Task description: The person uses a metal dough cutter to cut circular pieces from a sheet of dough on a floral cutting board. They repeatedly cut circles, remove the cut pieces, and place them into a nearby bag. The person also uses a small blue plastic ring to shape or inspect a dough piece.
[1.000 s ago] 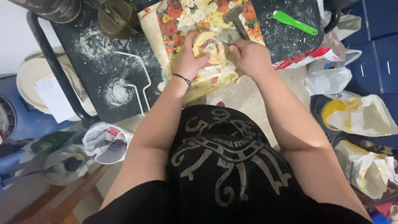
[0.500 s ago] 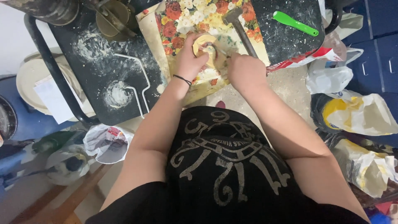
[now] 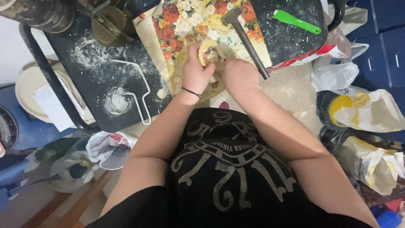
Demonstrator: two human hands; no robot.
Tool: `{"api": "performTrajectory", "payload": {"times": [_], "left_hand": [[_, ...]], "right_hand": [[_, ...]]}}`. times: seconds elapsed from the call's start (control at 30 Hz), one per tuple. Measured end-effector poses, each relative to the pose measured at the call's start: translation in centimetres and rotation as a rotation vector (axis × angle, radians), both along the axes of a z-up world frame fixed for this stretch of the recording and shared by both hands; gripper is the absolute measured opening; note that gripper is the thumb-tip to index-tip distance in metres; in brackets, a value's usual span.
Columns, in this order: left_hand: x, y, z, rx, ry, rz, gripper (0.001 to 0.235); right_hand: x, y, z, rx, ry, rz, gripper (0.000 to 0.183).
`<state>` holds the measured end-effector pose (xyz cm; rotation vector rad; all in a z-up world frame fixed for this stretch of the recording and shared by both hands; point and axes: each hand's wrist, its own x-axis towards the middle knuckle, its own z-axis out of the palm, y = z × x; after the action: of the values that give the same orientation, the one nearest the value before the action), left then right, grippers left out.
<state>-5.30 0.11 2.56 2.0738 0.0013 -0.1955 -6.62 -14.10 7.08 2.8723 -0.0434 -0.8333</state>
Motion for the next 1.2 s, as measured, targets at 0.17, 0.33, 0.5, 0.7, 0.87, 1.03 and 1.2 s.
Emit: {"api": "performTrajectory", "payload": {"times": [0.17,0.33,0.5,0.7,0.87,1.03,1.2], "left_hand": [[0.7,1.2,-0.1,-0.066,0.069,-0.062,0.051],[1.7,2.8,1.8,-0.082,0.217,-0.132,0.052],[2.3,3.1,2.9,-0.060,0.290,-0.172,0.057],[2.2,2.9,4.1,-0.138,0.348,-0.173,0.068],[1.9,2.0,3.1,-0.125,0.212,-0.121,0.060],[2.4,2.3,2.5,-0.086,0.250,-0.131,0.062],[3.6,2.8,4.3,-0.164,0.297,-0.220,0.059]], "right_hand": [[0.5,-1.6,1.0,0.365,-0.039,-0.119,0.049],[0.4,-4.0,-0.6,0.608,-0.086,-0.115,0.048],[0.6,-5.2,1.4,0.748,-0.138,-0.258,0.040],[0.2,-5.4,-0.7,0.292,-0.250,-0.024,0.046],[1.3,-2.0,4.2,0.132,0.023,-0.063,0.030],[2.2,-1.9,6.2,0.263,0.058,-0.118,0.037],[1.3,-5.8,-0.5,0.392,-0.261,-0.009,0.047]]}}
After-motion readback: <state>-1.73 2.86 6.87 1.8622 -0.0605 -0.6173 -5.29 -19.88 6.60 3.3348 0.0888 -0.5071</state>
